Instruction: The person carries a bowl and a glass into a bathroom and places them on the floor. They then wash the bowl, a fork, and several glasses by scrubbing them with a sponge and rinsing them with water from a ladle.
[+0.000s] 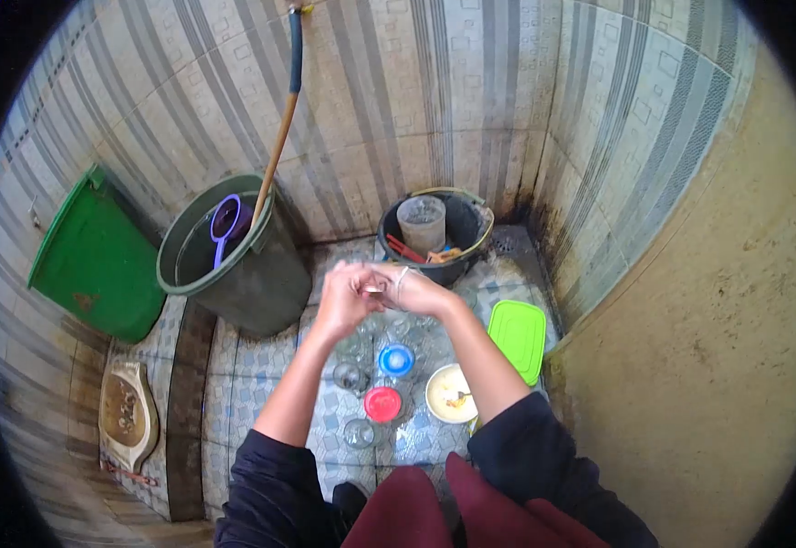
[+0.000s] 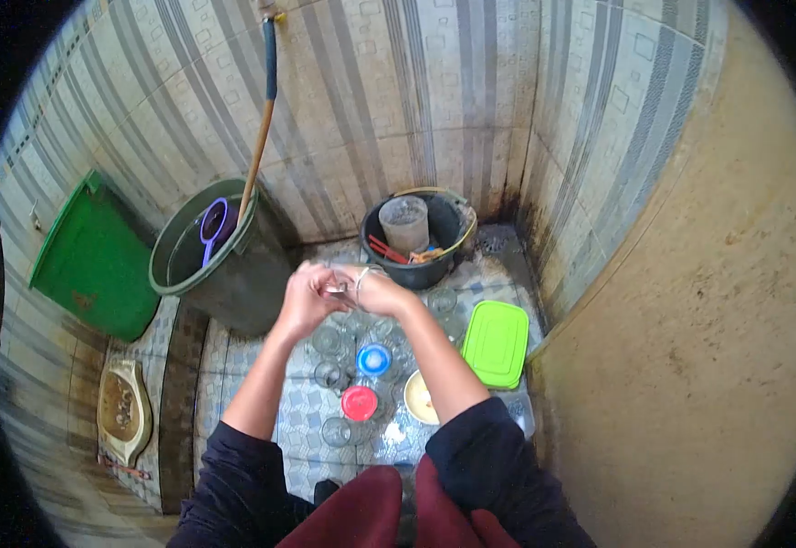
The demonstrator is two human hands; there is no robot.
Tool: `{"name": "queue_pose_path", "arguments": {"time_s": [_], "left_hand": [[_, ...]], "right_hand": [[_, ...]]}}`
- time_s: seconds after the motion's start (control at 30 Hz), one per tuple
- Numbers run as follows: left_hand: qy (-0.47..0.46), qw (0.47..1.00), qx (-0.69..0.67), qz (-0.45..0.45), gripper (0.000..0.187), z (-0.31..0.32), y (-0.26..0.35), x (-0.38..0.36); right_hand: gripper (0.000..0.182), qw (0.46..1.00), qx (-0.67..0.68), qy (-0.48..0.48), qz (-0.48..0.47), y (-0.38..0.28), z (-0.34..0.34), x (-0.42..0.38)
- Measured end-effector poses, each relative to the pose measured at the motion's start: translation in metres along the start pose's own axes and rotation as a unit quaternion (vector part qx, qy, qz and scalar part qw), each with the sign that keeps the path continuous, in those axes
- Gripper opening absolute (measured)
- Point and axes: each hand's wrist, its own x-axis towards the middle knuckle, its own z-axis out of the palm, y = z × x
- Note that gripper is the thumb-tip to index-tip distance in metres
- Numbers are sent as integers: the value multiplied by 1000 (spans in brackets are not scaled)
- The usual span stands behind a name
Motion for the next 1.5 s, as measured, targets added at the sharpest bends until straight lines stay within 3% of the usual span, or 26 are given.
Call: {"name": "queue_pose_path", "arguments": {"time_s": [0.03, 0.07, 0.2, 0.27, 0.3, 0.33, 0.37, 0.43, 0.47, 0.5, 0.53, 0.57, 0.6, 0.67, 0.73, 0.8, 0.87, 0.93, 0.97, 1.0, 1.07, 1.27, 1.33, 1.4, 1.47, 1.5], "left_hand": [[36, 997, 5, 69, 32, -2, -4, -1], [67, 989, 8, 134, 34, -6, -3, -5], [11, 969, 162, 186, 18, -33, 13, -8], [-5, 971, 148, 185, 16, -44, 18, -9], [9, 976, 129, 178, 16, -44, 16, -9], [24, 979, 111, 172, 17, -44, 15, -9], [26, 979, 111, 171, 17, -45, 13, -10], [10, 976, 116, 183, 20, -42, 5, -12], [13, 975, 117, 187, 20, -40, 2, -10], [27, 979, 68, 191, 22, -37, -2, -9], [42, 980, 21, 192, 25, -34, -7, -9], [23, 986, 22, 165, 31, -33, -15, -11], [27, 985, 25, 167, 31, -29, -21, -14], [-16, 999, -7, -31, 37, -24, -29, -20], [28, 999, -18, -36, 40, -21, -47, -19], [124, 962, -101, -221, 38, -18, -64, -19], [155, 948, -164, -224, 35, -16, -73, -17], [123, 820, -429, -360, 30, -7, -66, -17], [107, 794, -473, -367, 30, -8, -55, -16], [98, 720, -545, -417, 32, -1, -61, -16], [152, 653, -600, -436, 27, 15, -53, -9], [132, 680, -573, -438, 27, -4, -30, -14], [107, 726, -537, -416, 28, -6, -20, -11], [98, 717, -543, -427, 29, -9, -18, -11], [51, 650, -627, -425, 30, -12, -26, -14], [49, 651, -628, -424, 30, -7, -40, -18]], "right_hand": [[36, 969, 243, -33, 39, 0, 6, 2], [38, 874, 476, -58, 81, 0, 15, 2], [40, 836, 547, -40, 23, -14, 30, 7], [35, 848, 526, 5, 57, -16, 35, 15], [36, 959, 280, 17, -40, -18, 31, 18], [38, 990, 11, 27, -138, -22, 28, 18], [38, 990, 9, 26, -138, -21, 30, 19], [38, 956, -164, 159, -187, -23, 36, 16], [38, 954, -168, 161, -189, -24, 37, 15], [32, 986, 29, 129, -100, -26, 39, 14], [27, 971, 223, 89, -6, -29, 40, 14], [21, 855, 474, 109, 177, -36, 35, 13], [21, 858, 472, 107, 173, -29, 31, 13], [18, 900, 358, 90, 232, -20, 19, 15], [15, 862, 424, 195, 197, -40, 6, 8], [19, 918, 291, 235, 135, -36, -10, 10], [13, 916, 182, 355, 36, -28, -4, 19], [16, 955, -45, 283, -71, -25, 11, 20], [19, 934, -172, 298, -97, -23, 32, 20], [27, 890, -251, 363, -115, -21, 53, 21], [29, 835, -365, 396, -115, -46, 70, 14], [25, 853, -330, 389, -110, -31, 65, 19], [31, 842, -313, 431, -91, -28, 52, 20], [33, 834, -181, 514, 84, -22, 35, 23], [31, 830, -119, 535, 102, -32, 25, 24], [29, 821, -57, 554, 122, -37, 20, 24]]}}
